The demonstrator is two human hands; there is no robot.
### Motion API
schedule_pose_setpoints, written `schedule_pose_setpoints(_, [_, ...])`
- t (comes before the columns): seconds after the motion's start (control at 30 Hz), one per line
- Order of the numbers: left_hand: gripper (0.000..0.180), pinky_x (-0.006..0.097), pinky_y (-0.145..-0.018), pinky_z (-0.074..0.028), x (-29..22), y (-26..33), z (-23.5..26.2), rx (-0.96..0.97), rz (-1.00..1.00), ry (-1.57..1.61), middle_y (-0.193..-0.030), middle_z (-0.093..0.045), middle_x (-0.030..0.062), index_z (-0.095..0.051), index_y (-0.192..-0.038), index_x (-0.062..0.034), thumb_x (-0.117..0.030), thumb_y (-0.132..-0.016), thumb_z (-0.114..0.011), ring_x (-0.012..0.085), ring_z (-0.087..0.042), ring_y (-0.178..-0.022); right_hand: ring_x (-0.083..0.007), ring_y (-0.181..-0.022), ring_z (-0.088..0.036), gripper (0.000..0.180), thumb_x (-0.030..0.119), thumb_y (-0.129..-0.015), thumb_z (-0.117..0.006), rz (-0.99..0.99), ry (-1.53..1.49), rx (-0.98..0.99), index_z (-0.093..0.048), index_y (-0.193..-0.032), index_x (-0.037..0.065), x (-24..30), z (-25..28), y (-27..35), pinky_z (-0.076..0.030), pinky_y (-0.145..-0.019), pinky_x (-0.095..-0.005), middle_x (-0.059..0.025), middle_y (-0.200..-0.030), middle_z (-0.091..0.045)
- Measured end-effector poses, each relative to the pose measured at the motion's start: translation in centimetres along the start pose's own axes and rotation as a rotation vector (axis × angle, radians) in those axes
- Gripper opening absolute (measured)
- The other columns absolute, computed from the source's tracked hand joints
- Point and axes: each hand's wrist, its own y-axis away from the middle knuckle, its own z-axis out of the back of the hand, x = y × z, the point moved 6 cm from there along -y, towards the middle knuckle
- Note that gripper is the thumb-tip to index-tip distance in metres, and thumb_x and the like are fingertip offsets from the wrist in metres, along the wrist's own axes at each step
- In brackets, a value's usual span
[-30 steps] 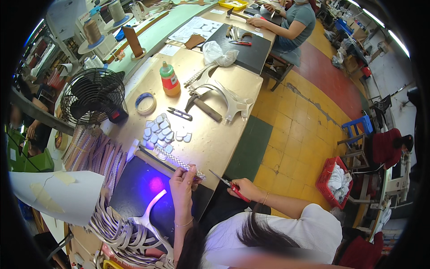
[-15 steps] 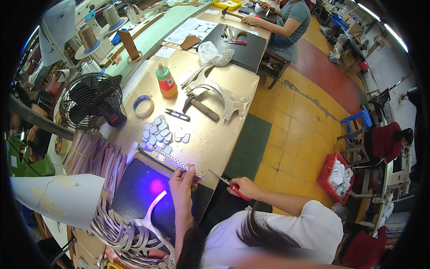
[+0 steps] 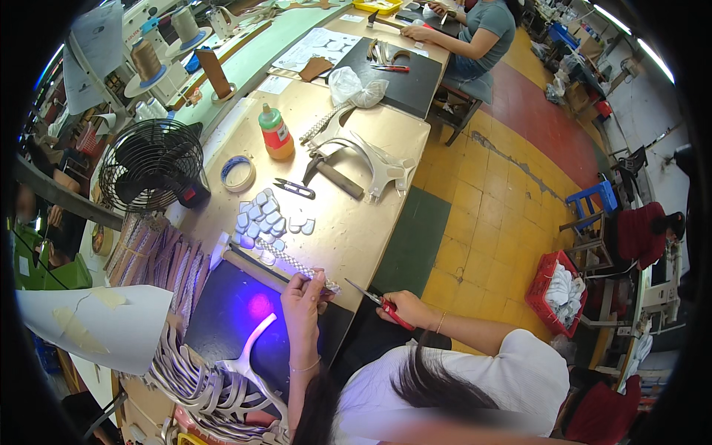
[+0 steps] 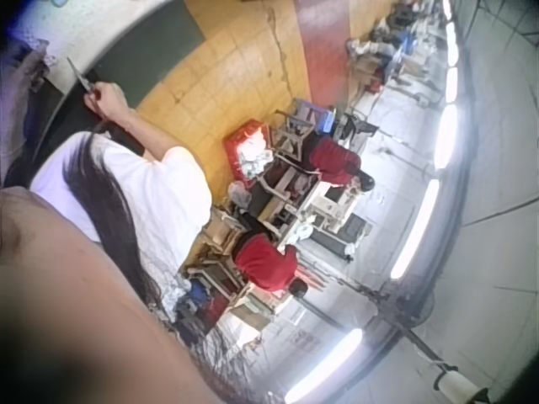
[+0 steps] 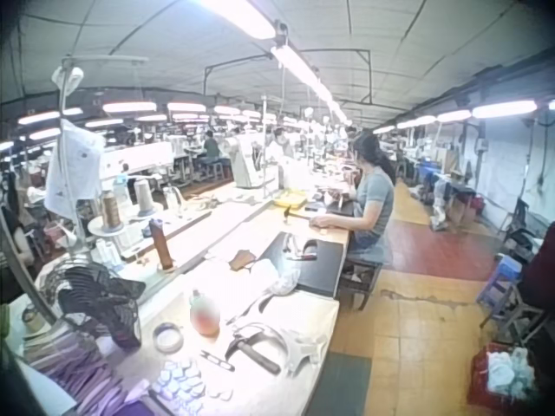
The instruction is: The person assembles small white scale-like pieces onto a curved white plastic frame using red-handled scissors and a hammer. They cut and position the pieces, then tap them into place on the frame under a work lamp.
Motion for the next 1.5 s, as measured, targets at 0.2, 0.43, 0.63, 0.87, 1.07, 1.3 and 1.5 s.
schedule_pose_setpoints(0.2, [0.019, 0.023, -0.057, -0.054, -0.2, 0.0, 0.2, 0.000, 0.023, -0.014, -0.083, -0.066, 0.0038, -0.066, -0.099, -0.0003, -0.018, -0.092, -0.069, 0.0106, -0.063, -0.066, -0.0367, -0.064, -0.064, 0.032, 0.032, -0.085, -0.068, 0.014, -0.019, -0.029, -0.063, -0.077, 0.001, 0.3, 0.2, 0.1, -0.050, -0.061, -0.0414, -0.0195, -0.067, -0.062])
schedule_pose_setpoints(0.43, [0.019, 0.018, -0.050, -0.042, 0.0, -0.2, 0.3, -0.006, -0.056, 0.024, -0.075, -0.068, 0.0031, -0.066, -0.102, -0.0032, -0.020, -0.092, -0.070, 0.0087, -0.063, -0.059, -0.0377, -0.072, -0.067, 0.036, 0.040, -0.084, -0.067, -0.002, 0.008, -0.013, -0.066, -0.082, 0.003, -0.2, -0.2, 0.0, -0.053, -0.068, -0.0440, -0.0187, -0.073, -0.067])
schedule_pose_setpoints(0.63, [0.018, 0.024, -0.057, -0.054, 0.0, -0.1, 0.1, 0.003, -0.038, 0.012, -0.085, -0.068, 0.0057, -0.066, -0.098, -0.0011, -0.018, -0.092, -0.069, 0.0115, -0.065, -0.067, -0.0379, -0.074, -0.067, 0.037, 0.041, -0.084, -0.067, 0.016, 0.081, -0.011, -0.067, -0.082, 0.004, -0.2, 0.0, -0.1, -0.053, -0.068, -0.0444, -0.0186, -0.074, -0.067])
schedule_pose_setpoints(0.87, [0.021, 0.023, -0.057, -0.053, 0.2, 0.0, 0.0, 0.005, -0.010, 0.000, -0.080, -0.068, 0.0043, -0.066, -0.099, -0.0019, -0.020, -0.091, -0.071, 0.0114, -0.064, -0.061, -0.0381, -0.070, -0.066, 0.035, 0.037, -0.084, -0.069, 0.023, 0.027, -0.025, -0.065, -0.080, 0.003, 0.1, 0.3, 0.1, -0.051, -0.066, -0.0436, -0.0190, -0.071, -0.065])
schedule_pose_setpoints(1.07, [0.023, 0.022, -0.057, -0.053, 0.3, 0.1, 0.1, 0.012, -0.022, 0.013, -0.083, -0.068, 0.0049, -0.066, -0.101, -0.0008, -0.020, -0.091, -0.072, 0.0107, -0.064, -0.063, -0.0379, -0.063, -0.063, 0.032, 0.032, -0.085, -0.070, 0.063, 0.011, -0.051, -0.063, -0.078, 0.001, 0.3, 0.3, 0.0, -0.049, -0.060, -0.0413, -0.0194, -0.064, -0.060])
schedule_pose_setpoints(1.3, [0.023, 0.022, -0.057, -0.053, 0.1, 0.0, 0.0, 0.015, -0.018, 0.010, -0.082, -0.067, 0.0041, -0.066, -0.102, -0.0004, -0.020, -0.091, -0.071, 0.0105, -0.064, -0.064, -0.0374, -0.058, -0.060, 0.031, 0.030, -0.085, -0.071, 0.043, -0.009, -0.049, -0.062, -0.077, 0.001, 0.2, 0.3, 0.0, -0.048, -0.057, -0.0403, -0.0192, -0.063, -0.058])
schedule_pose_setpoints(1.5, [0.020, 0.016, -0.048, -0.036, 0.6, 0.1, 0.2, -0.004, 0.005, 0.033, -0.074, -0.067, 0.0006, -0.066, -0.102, -0.0044, -0.021, -0.092, -0.070, 0.0073, -0.063, -0.061, -0.0360, -0.057, -0.058, 0.031, 0.028, -0.085, -0.071, 0.103, -0.020, -0.078, -0.059, -0.074, 0.001, 0.5, 0.2, 0.1, -0.047, -0.056, -0.0396, -0.0194, -0.061, -0.056])
